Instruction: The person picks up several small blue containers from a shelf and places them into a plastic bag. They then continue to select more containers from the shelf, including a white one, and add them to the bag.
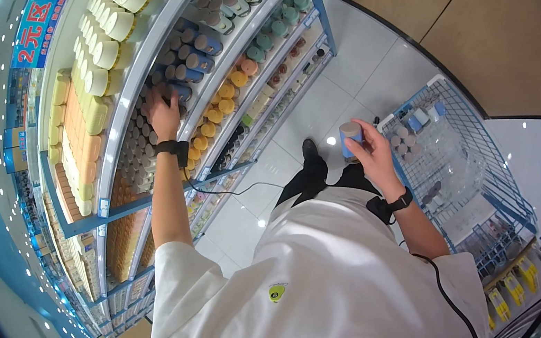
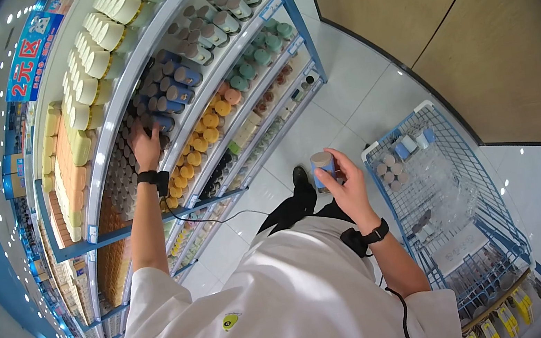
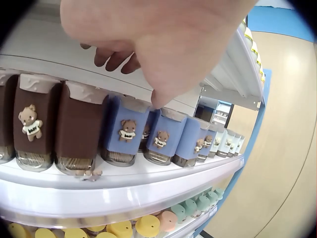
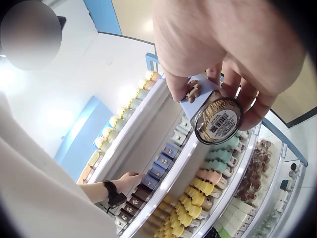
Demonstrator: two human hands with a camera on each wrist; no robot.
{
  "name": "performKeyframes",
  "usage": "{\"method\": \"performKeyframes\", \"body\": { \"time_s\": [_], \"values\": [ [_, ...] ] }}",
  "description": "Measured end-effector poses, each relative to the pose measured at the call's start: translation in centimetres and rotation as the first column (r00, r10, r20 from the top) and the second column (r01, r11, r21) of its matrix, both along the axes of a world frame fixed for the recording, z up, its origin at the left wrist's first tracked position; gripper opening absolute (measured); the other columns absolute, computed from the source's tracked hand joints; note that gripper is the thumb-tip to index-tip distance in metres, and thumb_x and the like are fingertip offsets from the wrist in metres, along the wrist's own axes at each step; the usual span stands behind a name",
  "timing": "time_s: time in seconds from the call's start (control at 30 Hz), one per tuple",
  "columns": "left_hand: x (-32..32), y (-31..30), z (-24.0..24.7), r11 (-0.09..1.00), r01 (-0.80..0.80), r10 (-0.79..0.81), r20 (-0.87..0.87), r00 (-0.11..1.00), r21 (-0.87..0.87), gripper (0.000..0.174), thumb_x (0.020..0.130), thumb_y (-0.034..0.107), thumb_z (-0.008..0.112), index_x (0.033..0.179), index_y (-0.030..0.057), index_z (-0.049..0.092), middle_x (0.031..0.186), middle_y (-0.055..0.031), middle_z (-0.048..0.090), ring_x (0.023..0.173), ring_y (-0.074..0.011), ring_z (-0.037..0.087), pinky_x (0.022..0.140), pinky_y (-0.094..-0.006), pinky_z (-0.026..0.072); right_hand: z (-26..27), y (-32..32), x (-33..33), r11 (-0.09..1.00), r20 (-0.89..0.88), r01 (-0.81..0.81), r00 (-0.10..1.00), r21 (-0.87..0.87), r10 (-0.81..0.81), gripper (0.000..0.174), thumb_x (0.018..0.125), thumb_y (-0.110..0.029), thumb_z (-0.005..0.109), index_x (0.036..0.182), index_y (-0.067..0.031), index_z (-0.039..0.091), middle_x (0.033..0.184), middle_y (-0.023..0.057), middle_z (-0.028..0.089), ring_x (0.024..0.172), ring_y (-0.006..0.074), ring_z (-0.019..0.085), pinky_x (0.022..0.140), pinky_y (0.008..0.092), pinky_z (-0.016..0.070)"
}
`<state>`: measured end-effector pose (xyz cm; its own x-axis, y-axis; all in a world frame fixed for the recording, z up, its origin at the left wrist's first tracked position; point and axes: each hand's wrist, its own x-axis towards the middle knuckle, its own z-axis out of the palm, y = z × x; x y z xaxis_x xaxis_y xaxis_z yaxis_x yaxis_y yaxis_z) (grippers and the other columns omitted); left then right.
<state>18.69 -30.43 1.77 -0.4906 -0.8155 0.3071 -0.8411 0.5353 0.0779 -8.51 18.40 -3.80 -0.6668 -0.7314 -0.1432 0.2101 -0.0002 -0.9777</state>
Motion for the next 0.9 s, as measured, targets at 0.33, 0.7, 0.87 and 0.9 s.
{"method": "performKeyframes", "body": {
  "time_s": [0.33, 0.7, 0.87, 0.9],
  "values": [
    [2.6, -0.2, 0.8, 0.999, 0.024, -0.021, -0.096, 0.995, 0.035, 0.079, 0.098, 0.052, 0.072, 0.153, -0.001, 0.052, 0.153, -0.0286, 0.054, 0.142, -0.0459, 0.05, 0.121, -0.0564, 0.0355, 0.1, -0.4, -0.1, 1.0, -0.002, -0.012, 1.0, 0.003, 0.012, 0.049, 0.1, -0.021, 0.08, 0.14, 0.0024, 0.064, 0.114, 0.008, 0.074, 0.099, 0.0111, 0.068, 0.083, 0.0267, 0.0558],
    [3.8, 1.5, -0.8, 0.985, 0.047, 0.012, 0.346, 0.938, -0.164, 0.099, 0.09, 0.052, 0.08, 0.165, 0.0043, 0.037, 0.172, -0.0157, 0.038, 0.157, -0.0377, 0.036, 0.127, -0.0642, 0.0263, -0.1, -0.7, 0.1, 0.999, -0.004, -0.032, 0.999, 0.009, 0.032, 0.048, 0.1, -0.02, 0.08, 0.139, 0.002, 0.064, 0.116, 0.0079, 0.074, 0.101, 0.0117, 0.068, 0.085, 0.0273, 0.0557],
    [4.5, 0.7, -1.7, 0.996, 0.037, -0.018, 0.234, 0.972, -0.078, 0.103, 0.087, 0.046, 0.084, 0.167, 0.0037, 0.034, 0.172, -0.0166, 0.037, 0.159, -0.0367, 0.036, 0.128, -0.0646, 0.0247, -0.4, -0.6, 0.0, 0.999, -0.002, -0.037, 0.999, 0.028, 0.037, 0.048, 0.1, -0.02, 0.08, 0.14, 0.0016, 0.064, 0.116, 0.0078, 0.074, 0.101, 0.0117, 0.068, 0.085, 0.027, 0.0557],
    [4.5, 0.6, -1.6, 0.997, 0.041, -0.022, 0.251, 0.968, -0.071, 0.101, 0.09, 0.05, 0.08, 0.167, 0.0034, 0.034, 0.172, -0.0172, 0.038, 0.158, -0.0365, 0.036, 0.128, -0.0642, 0.0233, -0.5, -0.6, 0.1, 0.999, 0.0, -0.032, 0.999, 0.026, 0.032, 0.048, 0.1, -0.02, 0.08, 0.139, 0.0015, 0.064, 0.117, 0.0079, 0.074, 0.101, 0.0116, 0.068, 0.085, 0.027, 0.0557]
  ]
}}
